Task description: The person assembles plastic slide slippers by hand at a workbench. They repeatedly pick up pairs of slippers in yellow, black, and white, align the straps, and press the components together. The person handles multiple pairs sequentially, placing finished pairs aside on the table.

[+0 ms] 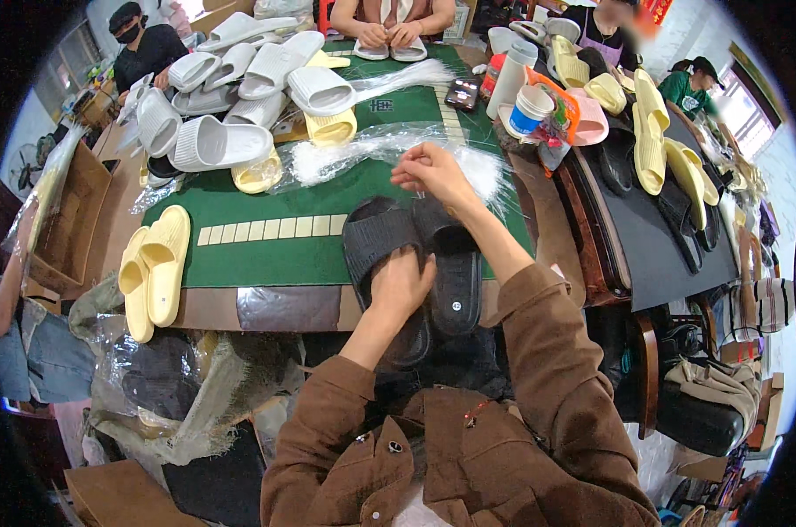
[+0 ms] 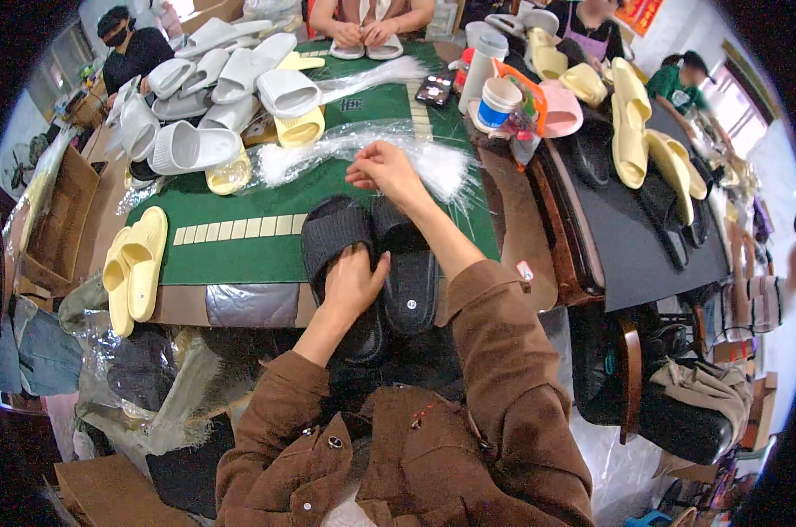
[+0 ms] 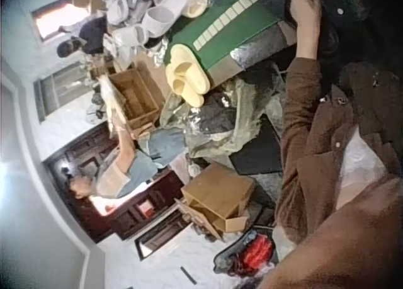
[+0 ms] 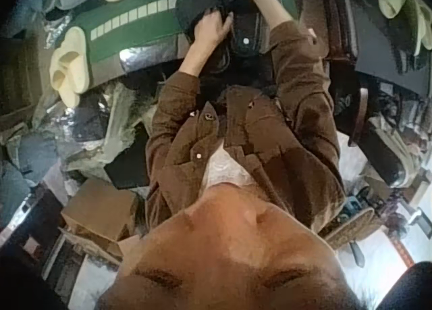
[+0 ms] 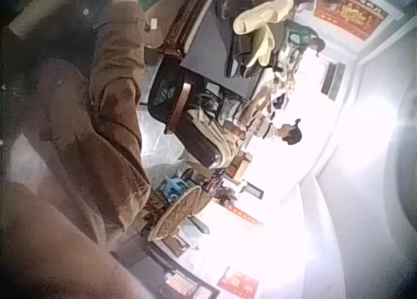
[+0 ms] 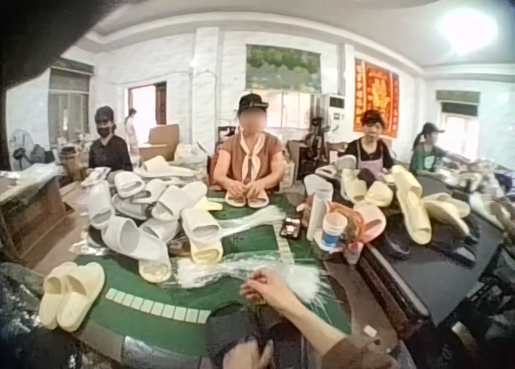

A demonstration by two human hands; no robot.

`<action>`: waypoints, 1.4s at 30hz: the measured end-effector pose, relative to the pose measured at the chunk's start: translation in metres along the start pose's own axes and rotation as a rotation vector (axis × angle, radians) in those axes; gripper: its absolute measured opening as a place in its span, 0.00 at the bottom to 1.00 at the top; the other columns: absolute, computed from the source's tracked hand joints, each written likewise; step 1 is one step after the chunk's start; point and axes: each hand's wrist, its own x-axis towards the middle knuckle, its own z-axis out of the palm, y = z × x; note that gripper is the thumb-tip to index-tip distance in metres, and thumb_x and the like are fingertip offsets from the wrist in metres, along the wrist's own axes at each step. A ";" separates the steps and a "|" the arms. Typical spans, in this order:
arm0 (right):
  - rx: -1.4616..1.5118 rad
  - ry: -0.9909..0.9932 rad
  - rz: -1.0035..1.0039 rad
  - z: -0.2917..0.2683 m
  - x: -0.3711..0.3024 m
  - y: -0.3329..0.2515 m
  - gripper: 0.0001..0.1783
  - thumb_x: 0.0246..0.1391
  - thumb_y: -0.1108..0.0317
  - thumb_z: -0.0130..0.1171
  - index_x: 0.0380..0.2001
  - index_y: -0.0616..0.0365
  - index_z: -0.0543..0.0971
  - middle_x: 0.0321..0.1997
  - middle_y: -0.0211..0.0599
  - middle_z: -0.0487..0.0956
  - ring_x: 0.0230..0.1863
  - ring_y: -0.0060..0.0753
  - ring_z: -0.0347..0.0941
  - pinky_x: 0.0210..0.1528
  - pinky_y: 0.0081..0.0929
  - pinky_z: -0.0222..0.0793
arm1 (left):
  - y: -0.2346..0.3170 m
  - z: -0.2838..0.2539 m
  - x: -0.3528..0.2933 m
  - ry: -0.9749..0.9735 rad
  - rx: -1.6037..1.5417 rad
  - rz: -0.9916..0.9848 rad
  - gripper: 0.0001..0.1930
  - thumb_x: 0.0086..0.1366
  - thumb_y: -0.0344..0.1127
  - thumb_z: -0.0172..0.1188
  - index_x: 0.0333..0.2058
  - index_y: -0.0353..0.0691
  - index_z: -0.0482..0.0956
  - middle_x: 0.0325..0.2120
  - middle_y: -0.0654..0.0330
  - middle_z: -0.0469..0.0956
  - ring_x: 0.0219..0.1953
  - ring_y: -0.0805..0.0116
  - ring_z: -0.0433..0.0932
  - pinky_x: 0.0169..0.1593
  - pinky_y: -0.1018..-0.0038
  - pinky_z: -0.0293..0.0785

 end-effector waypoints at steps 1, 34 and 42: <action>-0.193 0.020 -0.057 -0.008 -0.003 0.000 0.18 0.51 0.77 0.54 0.48 0.64 0.70 0.27 0.48 0.80 0.34 0.29 0.80 0.36 0.27 0.76 | 0.002 -0.004 0.000 -0.040 -0.012 -0.021 0.24 0.64 0.49 0.54 0.34 0.26 0.75 0.33 0.37 0.77 0.35 0.39 0.78 0.39 0.53 0.76; -0.449 0.177 -0.336 -0.017 -0.006 0.021 0.11 0.56 0.63 0.60 0.35 0.61 0.81 0.31 0.29 0.80 0.31 0.18 0.70 0.35 0.23 0.67 | -0.020 -0.018 0.108 -0.010 -0.239 0.009 0.11 0.58 0.36 0.61 0.36 0.34 0.81 0.32 0.47 0.82 0.37 0.51 0.82 0.41 0.62 0.75; -0.835 0.113 -0.249 -0.023 -0.001 0.036 0.13 0.52 0.61 0.59 0.33 0.60 0.81 0.31 0.49 0.81 0.35 0.50 0.79 0.39 0.40 0.72 | -0.030 -0.014 0.106 0.087 -0.311 0.031 0.09 0.60 0.31 0.57 0.36 0.33 0.80 0.27 0.49 0.82 0.30 0.57 0.81 0.37 0.67 0.74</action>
